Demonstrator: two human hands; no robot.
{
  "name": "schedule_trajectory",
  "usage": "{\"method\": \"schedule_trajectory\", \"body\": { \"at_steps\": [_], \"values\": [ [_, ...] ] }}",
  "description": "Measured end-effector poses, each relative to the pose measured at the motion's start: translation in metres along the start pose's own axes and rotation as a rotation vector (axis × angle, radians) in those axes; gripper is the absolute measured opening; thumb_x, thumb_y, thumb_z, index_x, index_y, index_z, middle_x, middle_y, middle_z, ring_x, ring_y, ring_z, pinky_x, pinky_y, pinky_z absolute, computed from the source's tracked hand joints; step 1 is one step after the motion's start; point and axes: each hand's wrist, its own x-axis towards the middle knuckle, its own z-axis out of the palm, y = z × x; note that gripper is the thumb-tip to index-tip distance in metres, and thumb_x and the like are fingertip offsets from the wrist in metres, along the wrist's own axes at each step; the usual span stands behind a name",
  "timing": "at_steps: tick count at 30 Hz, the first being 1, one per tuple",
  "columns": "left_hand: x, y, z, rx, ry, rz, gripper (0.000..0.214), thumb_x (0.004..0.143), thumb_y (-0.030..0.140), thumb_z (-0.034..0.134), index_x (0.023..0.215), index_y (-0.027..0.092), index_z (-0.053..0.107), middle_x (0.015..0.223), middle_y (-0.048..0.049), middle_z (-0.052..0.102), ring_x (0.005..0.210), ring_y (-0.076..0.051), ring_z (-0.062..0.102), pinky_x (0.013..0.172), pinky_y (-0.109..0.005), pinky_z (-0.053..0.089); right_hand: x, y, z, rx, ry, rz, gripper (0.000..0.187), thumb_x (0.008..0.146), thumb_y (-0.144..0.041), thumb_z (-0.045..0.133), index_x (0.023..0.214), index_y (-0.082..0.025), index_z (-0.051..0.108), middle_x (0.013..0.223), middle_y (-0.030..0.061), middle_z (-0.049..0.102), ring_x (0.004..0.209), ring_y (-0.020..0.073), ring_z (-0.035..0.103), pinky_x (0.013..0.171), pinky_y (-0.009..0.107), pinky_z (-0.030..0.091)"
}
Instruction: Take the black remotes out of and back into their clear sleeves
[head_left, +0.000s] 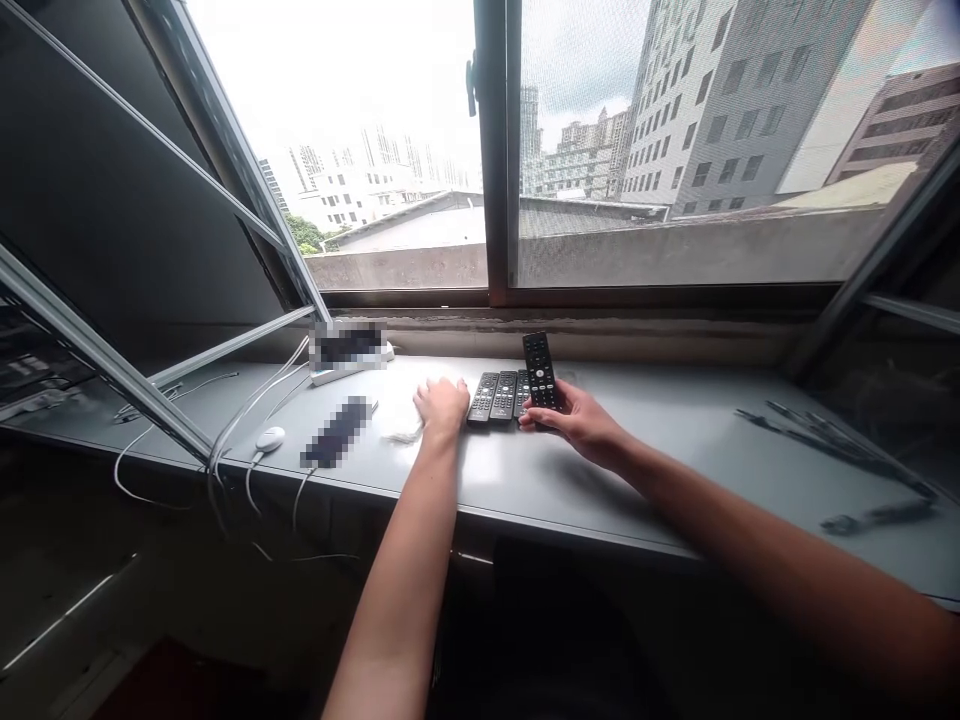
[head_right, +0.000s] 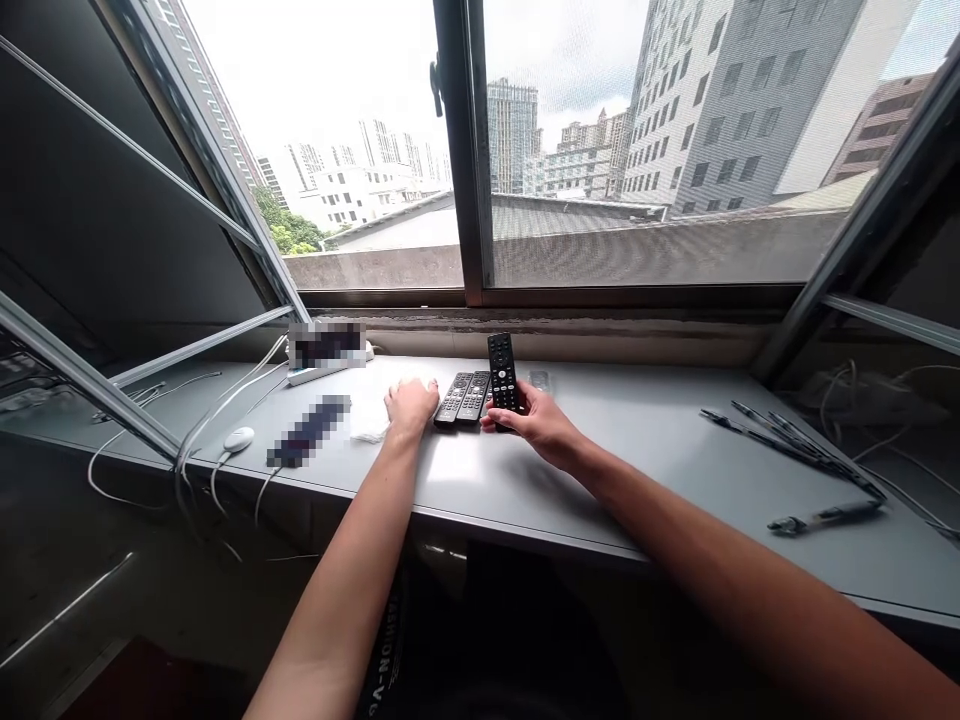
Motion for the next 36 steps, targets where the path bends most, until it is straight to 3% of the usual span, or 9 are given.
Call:
{"method": "schedule_trajectory", "body": {
  "at_steps": [6,19,36],
  "values": [
    [0.0001,0.0001,0.0003,0.011,-0.011,0.009,0.057,0.107,0.054,0.041,0.126,0.016,0.08,0.142,-0.0232,0.07,0.136,-0.041,0.059,0.113,-0.053,0.042,-0.0002,-0.0016,0.0013,0.016,-0.013,0.008,0.047,0.077,-0.04,0.099,0.11,-0.022,0.071,0.108,0.0056,0.077,0.093,0.0268,0.081,0.103,0.055,0.066],
    [-0.0056,0.0051,-0.007,-0.001,0.01,0.01,0.055,0.106,0.051,0.046,0.13,0.012,0.077,0.144,-0.0249,0.069,0.136,-0.041,0.059,0.113,-0.051,0.043,-0.0016,-0.0043,0.0033,0.025,-0.018,0.008,0.05,0.075,-0.042,0.101,0.109,-0.021,0.07,0.106,0.0051,0.077,0.089,0.0261,0.08,0.102,0.057,0.065],
    [0.0016,-0.002,-0.0004,0.053,-0.004,0.006,0.056,0.105,0.05,0.046,0.129,0.012,0.079,0.146,-0.0259,0.067,0.139,-0.043,0.056,0.114,-0.052,0.042,-0.0016,-0.0039,0.0011,0.014,0.015,-0.006,0.049,0.076,-0.042,0.1,0.108,-0.021,0.07,0.104,0.0063,0.078,0.089,0.0263,0.079,0.101,0.055,0.065]
  ]
}}
